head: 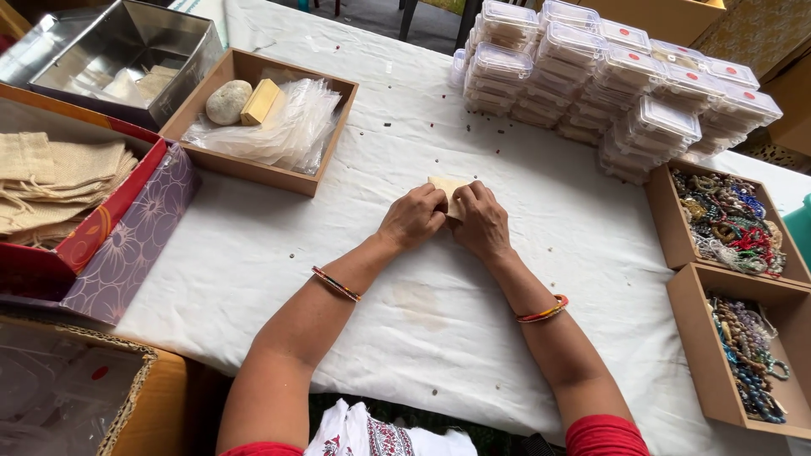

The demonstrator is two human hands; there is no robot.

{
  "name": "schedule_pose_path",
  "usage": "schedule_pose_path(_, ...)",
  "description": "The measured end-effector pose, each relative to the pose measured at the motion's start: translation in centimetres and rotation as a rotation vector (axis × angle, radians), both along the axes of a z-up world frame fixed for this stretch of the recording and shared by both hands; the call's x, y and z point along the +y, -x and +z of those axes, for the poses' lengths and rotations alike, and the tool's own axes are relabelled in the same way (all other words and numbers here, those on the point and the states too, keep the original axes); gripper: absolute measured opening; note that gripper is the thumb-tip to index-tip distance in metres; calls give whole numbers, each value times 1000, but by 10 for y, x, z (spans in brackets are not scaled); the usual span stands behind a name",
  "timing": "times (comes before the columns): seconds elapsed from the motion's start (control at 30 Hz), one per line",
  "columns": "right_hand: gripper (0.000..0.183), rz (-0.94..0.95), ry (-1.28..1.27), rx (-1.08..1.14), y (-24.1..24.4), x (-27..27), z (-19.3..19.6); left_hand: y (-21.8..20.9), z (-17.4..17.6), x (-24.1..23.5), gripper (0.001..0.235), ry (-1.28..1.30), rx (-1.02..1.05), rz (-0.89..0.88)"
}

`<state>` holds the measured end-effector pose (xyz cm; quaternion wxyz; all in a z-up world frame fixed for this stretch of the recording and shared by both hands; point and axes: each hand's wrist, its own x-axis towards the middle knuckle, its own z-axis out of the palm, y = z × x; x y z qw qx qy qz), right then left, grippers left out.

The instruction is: The person sits at a table and packages beaded bracelets. They place a bracelet into a small plastic bag, then wrap the bag in a beige cloth pouch. Finally, they place the wrapped item into a small plastic container and stack it with others.

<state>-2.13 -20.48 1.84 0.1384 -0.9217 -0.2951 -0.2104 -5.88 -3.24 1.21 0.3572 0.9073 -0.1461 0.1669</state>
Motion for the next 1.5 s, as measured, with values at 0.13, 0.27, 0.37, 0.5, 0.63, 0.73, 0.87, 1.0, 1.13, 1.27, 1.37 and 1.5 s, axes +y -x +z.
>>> schedule_pose_path(0.13,43,158,-88,-146,10,-3,7,8,16,5,8,24,49,10)
schedule_pose_path(0.27,30,87,-68,-106,-5,-3,-16,2,5,3,12,-65,-118,4)
schedule_pose_path(0.37,28,82,-27,-148,4,-1,-5,-4,-8,2,4,-39,-101,1)
schedule_pose_path(0.5,39,137,-15,-144,1,3,-9,-2,-2,4,4,37,17,-29)
schedule_pose_path(0.63,27,52,29,-155,-9,4,-23,-6,-4,1,7,3,7,-26)
schedule_pose_path(0.73,33,73,19,-146,-3,1,-15,-4,-5,5,5,-12,49,-6)
schedule_pose_path(0.87,47,231,-38,-135,7,-5,5,4,8,8,12,-21,-46,13)
schedule_pose_path(1.0,43,260,-7,-132,12,-5,8,2,1,6,11,-84,-140,9)
schedule_pose_path(1.13,25,218,2,-166,5,-11,-5,-4,-6,1,12,-76,-138,3)
schedule_pose_path(1.27,33,128,-18,-183,-3,-3,-15,1,1,1,15,-55,-176,-35)
schedule_pose_path(1.37,32,109,-23,-143,-2,-2,-13,8,10,-1,16,-134,-162,-15)
schedule_pose_path(1.5,28,225,-54,-174,8,-6,0,-1,-12,-4,16,-234,-304,77)
